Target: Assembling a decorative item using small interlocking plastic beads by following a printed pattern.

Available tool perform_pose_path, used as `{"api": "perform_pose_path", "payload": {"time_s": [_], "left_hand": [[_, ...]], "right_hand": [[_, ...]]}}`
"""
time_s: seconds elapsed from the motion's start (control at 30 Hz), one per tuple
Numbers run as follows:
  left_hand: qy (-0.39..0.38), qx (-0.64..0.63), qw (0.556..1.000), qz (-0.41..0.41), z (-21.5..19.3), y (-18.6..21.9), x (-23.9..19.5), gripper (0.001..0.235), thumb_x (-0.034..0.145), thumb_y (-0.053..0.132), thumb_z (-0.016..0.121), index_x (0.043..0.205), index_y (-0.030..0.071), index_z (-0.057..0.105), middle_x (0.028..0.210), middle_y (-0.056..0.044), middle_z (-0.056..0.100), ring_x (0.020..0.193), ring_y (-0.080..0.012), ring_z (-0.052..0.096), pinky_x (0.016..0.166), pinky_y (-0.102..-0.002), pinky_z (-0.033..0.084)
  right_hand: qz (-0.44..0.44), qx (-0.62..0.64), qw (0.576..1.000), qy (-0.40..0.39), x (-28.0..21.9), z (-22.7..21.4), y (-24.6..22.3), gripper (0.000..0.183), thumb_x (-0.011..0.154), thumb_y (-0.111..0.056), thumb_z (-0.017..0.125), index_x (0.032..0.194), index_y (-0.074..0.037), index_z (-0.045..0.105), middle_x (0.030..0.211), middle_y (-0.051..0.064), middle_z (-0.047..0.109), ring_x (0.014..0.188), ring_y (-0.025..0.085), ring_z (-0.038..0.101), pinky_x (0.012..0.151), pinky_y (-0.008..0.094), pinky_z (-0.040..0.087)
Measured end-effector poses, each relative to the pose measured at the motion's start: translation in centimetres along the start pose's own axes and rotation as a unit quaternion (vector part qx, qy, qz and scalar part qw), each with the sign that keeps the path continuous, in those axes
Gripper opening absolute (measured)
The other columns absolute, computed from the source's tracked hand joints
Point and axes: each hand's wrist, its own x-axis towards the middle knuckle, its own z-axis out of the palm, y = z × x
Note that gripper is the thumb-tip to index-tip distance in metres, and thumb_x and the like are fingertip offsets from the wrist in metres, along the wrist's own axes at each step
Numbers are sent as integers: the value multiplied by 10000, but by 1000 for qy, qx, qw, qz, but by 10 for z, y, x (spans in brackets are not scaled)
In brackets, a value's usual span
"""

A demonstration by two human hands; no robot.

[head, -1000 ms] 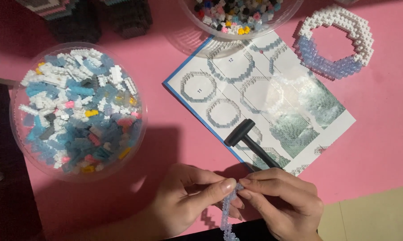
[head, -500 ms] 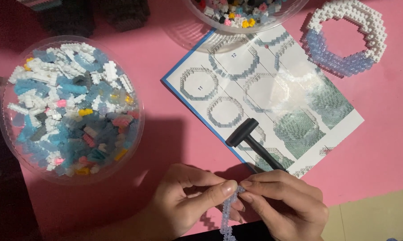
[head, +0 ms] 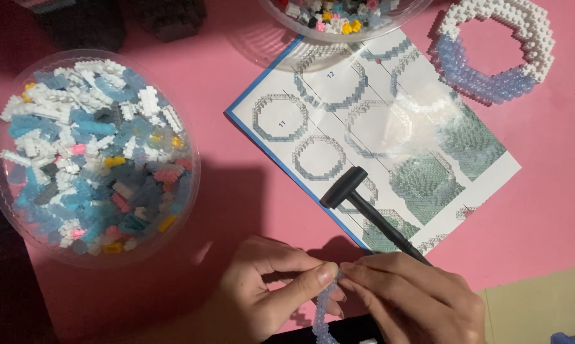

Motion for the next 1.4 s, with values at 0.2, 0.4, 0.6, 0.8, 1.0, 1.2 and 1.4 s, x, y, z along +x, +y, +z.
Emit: {"api": "perform_pose_path", "payload": {"time_s": [0.2,0.4,0.6,0.8,1.0,1.2,1.4], "left_hand": [[-1,-11,1000,7,0,3,-1,261,980,159,705,810,21,848,669,-81,807,577,-90,655,516,-255,505],[5,0,1000,25,-1,-11,-2,285,987,165,727,751,16,786,534,-36,656,487,-76,530,442,-270,429],[23,-3,999,47,0,-15,-3,228,984,145,734,815,5,796,569,-27,620,519,-80,503,471,-278,401],[-5,-79,993,86,0,-11,0,161,1006,91,679,1019,-31,783,803,-173,801,679,-208,738,595,-288,584],[28,-32,993,111,2,-19,-1,111,901,64,821,983,-3,787,775,-112,779,659,-125,689,605,-243,600],[40,-35,995,79,-2,-22,0,109,874,71,848,974,36,823,852,-105,786,680,-121,656,601,-238,552],[53,-82,994,39,-2,-21,1,89,876,64,840,951,17,844,865,-117,799,721,-142,709,616,-249,578]], "right_hand": [[-88,-66,994,7,-13,5,9,160,909,-185,726,1008,-68,771,914,83,800,760,154,817,652,226,660],[-197,-172,965,1,-17,5,16,227,986,-149,606,1110,-21,747,978,70,771,784,192,795,678,289,652],[-97,-129,987,12,-17,5,6,206,908,-191,728,1073,-81,784,960,52,797,749,139,784,707,242,655],[101,35,994,27,-1,10,-9,113,814,-111,778,890,-41,823,834,73,807,666,108,785,636,167,616],[18,39,998,46,-5,13,1,119,872,-59,688,903,-1,788,832,125,739,671,158,754,658,202,617],[-16,24,999,26,-6,10,4,179,880,-73,706,1023,-7,791,907,103,762,699,133,759,666,176,625],[38,48,998,33,-13,17,9,247,863,-181,715,1022,-1,772,918,123,815,713,163,796,686,221,640]]}}
